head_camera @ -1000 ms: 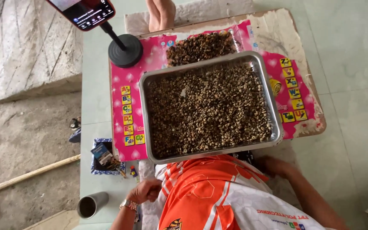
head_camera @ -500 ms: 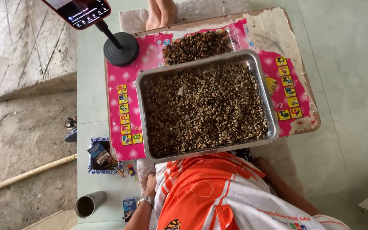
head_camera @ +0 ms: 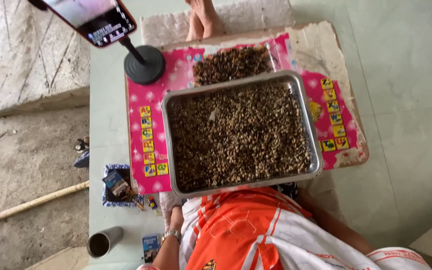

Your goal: Manually sorting through a tray of coffee beans to remove defects or foreign material.

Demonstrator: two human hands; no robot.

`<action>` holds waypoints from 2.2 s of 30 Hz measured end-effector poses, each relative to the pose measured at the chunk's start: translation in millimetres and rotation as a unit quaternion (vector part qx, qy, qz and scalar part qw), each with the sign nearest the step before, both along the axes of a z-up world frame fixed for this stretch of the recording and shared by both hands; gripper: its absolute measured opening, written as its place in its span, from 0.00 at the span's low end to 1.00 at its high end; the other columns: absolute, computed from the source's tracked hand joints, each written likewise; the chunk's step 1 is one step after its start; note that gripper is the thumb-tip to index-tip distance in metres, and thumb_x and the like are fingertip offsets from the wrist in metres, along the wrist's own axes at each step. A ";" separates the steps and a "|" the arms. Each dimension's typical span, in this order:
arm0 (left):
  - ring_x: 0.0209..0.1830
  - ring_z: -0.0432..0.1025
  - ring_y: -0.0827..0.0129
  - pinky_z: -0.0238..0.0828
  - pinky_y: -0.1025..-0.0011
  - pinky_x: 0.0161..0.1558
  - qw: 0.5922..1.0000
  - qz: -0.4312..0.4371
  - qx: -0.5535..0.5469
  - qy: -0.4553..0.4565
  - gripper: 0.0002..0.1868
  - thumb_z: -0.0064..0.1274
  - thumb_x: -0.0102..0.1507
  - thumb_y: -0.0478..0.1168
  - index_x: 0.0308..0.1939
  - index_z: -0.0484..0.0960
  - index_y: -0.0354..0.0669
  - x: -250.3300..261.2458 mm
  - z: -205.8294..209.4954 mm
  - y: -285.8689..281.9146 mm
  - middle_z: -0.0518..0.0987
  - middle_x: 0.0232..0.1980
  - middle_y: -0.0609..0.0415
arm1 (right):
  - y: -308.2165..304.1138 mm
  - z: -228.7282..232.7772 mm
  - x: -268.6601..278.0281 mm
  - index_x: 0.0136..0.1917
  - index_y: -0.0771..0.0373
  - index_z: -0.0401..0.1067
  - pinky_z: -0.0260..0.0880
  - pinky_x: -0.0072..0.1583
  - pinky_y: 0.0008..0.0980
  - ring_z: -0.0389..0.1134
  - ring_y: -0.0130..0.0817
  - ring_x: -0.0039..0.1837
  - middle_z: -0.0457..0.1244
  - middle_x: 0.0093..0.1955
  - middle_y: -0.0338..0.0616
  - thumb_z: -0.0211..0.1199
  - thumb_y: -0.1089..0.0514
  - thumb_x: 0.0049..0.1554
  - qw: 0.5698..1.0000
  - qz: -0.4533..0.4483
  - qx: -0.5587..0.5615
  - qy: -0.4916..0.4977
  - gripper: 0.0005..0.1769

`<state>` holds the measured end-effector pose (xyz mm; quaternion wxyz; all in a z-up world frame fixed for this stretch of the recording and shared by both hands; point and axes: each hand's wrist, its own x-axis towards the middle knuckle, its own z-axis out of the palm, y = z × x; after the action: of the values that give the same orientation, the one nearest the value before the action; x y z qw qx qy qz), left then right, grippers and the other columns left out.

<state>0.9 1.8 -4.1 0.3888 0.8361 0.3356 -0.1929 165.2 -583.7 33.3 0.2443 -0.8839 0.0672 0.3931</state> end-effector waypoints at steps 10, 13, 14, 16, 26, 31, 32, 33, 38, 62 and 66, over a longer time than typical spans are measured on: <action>0.57 0.70 0.67 0.65 0.74 0.59 0.962 0.210 -0.172 0.022 0.23 0.47 0.66 0.39 0.63 0.79 0.31 35.6 98.2 -29.1 0.80 0.64 0.49 | -21.5 -48.1 -16.5 0.70 0.62 0.64 0.67 0.65 0.38 0.66 0.37 0.64 0.66 0.67 0.47 0.74 0.56 0.41 0.974 -0.067 0.204 -0.068 0.44; 0.37 0.72 0.68 0.72 0.80 0.45 0.999 -0.032 -0.006 0.039 0.15 0.40 0.65 0.29 0.48 0.84 0.32 34.8 60.5 -13.3 0.85 0.46 0.53 | -34.5 -62.3 -21.7 0.73 0.66 0.57 0.66 0.66 0.39 0.64 0.41 0.66 0.62 0.70 0.52 0.81 0.57 0.29 0.945 -0.012 0.287 -0.154 0.61; 0.37 0.72 0.68 0.72 0.80 0.45 0.999 -0.031 -0.004 0.037 0.15 0.40 0.65 0.29 0.48 0.84 0.32 35.8 60.2 -11.2 0.85 0.46 0.53 | -32.2 -58.3 -17.1 0.73 0.66 0.57 0.66 0.66 0.39 0.64 0.41 0.66 0.62 0.70 0.52 0.81 0.57 0.29 0.945 -0.011 0.289 -0.156 0.61; 0.53 0.76 0.57 0.74 0.69 0.56 0.991 0.061 -0.114 0.042 0.21 0.51 0.63 0.42 0.56 0.82 0.31 28.4 53.8 -13.5 0.83 0.57 0.42 | -35.2 -53.6 -20.5 0.73 0.63 0.58 0.66 0.64 0.42 0.64 0.46 0.66 0.62 0.69 0.55 0.71 0.61 0.41 0.972 0.032 0.179 -0.151 0.47; 0.37 0.62 0.69 0.61 0.75 0.42 0.918 0.314 -0.240 -0.025 0.22 0.30 0.71 0.43 0.51 0.81 0.36 9.5 26.5 -11.5 0.77 0.43 0.53 | -30.7 -70.4 -19.7 0.62 0.64 0.71 0.67 0.59 0.49 0.69 0.56 0.55 0.67 0.57 0.61 0.64 0.52 0.48 0.972 0.052 0.114 -0.198 0.29; 0.35 0.61 0.68 0.62 0.72 0.42 0.933 0.316 -0.170 0.008 0.20 0.35 0.70 0.47 0.44 0.77 0.33 13.1 63.4 -16.7 0.73 0.37 0.54 | -7.8 -15.5 -18.9 0.51 0.65 0.78 0.69 0.48 0.48 0.73 0.52 0.46 0.71 0.46 0.58 0.60 0.46 0.50 0.994 0.061 -0.009 -0.092 0.23; 0.35 0.61 0.68 0.62 0.72 0.42 0.933 0.317 -0.168 0.011 0.20 0.35 0.70 0.47 0.44 0.77 0.33 13.0 52.9 -11.8 0.73 0.37 0.54 | 3.5 -2.9 -23.4 0.51 0.65 0.78 0.69 0.48 0.48 0.73 0.52 0.46 0.71 0.46 0.58 0.60 0.46 0.50 0.994 0.061 -0.007 -0.089 0.23; 0.41 0.70 0.66 0.66 0.67 0.46 0.930 0.335 -0.146 0.043 0.18 0.44 0.63 0.47 0.43 0.82 0.38 12.7 43.7 -7.4 0.80 0.39 0.52 | 14.3 11.1 -27.8 0.48 0.64 0.78 0.67 0.50 0.32 0.66 0.31 0.42 0.67 0.39 0.46 0.56 0.50 0.56 0.983 0.103 -0.078 -0.133 0.17; 0.48 0.67 0.67 0.63 0.74 0.54 0.931 0.329 -0.157 0.023 0.24 0.34 0.71 0.49 0.58 0.77 0.34 22.6 81.4 -16.1 0.78 0.53 0.54 | -0.1 -17.9 -17.1 0.36 0.54 0.76 0.64 0.45 0.24 0.63 0.23 0.34 0.69 0.34 0.37 0.61 0.47 0.54 0.950 0.182 -0.126 -0.220 0.12; 0.35 0.64 0.69 0.63 0.74 0.41 0.938 0.315 -0.139 0.036 0.21 0.33 0.70 0.45 0.51 0.80 0.37 13.5 57.2 -14.4 0.77 0.41 0.57 | 4.8 11.9 -8.6 0.73 0.64 0.59 0.62 0.68 0.44 0.62 0.45 0.72 0.60 0.72 0.55 0.61 0.48 0.51 0.977 -0.051 0.176 -0.107 0.40; 0.40 0.70 0.65 0.66 0.72 0.45 0.957 0.279 -0.081 0.000 0.22 0.36 0.69 0.44 0.54 0.81 0.32 10.3 46.8 -12.2 0.81 0.46 0.54 | 0.8 5.4 -15.6 0.69 0.66 0.64 0.62 0.67 0.42 0.63 0.44 0.68 0.63 0.69 0.54 0.60 0.53 0.52 0.982 -0.056 0.155 -0.098 0.32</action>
<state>11.2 -10.4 42.7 0.4936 0.6746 0.5391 -0.1034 149.6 -582.9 38.7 0.4048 -0.8646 0.0304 0.2961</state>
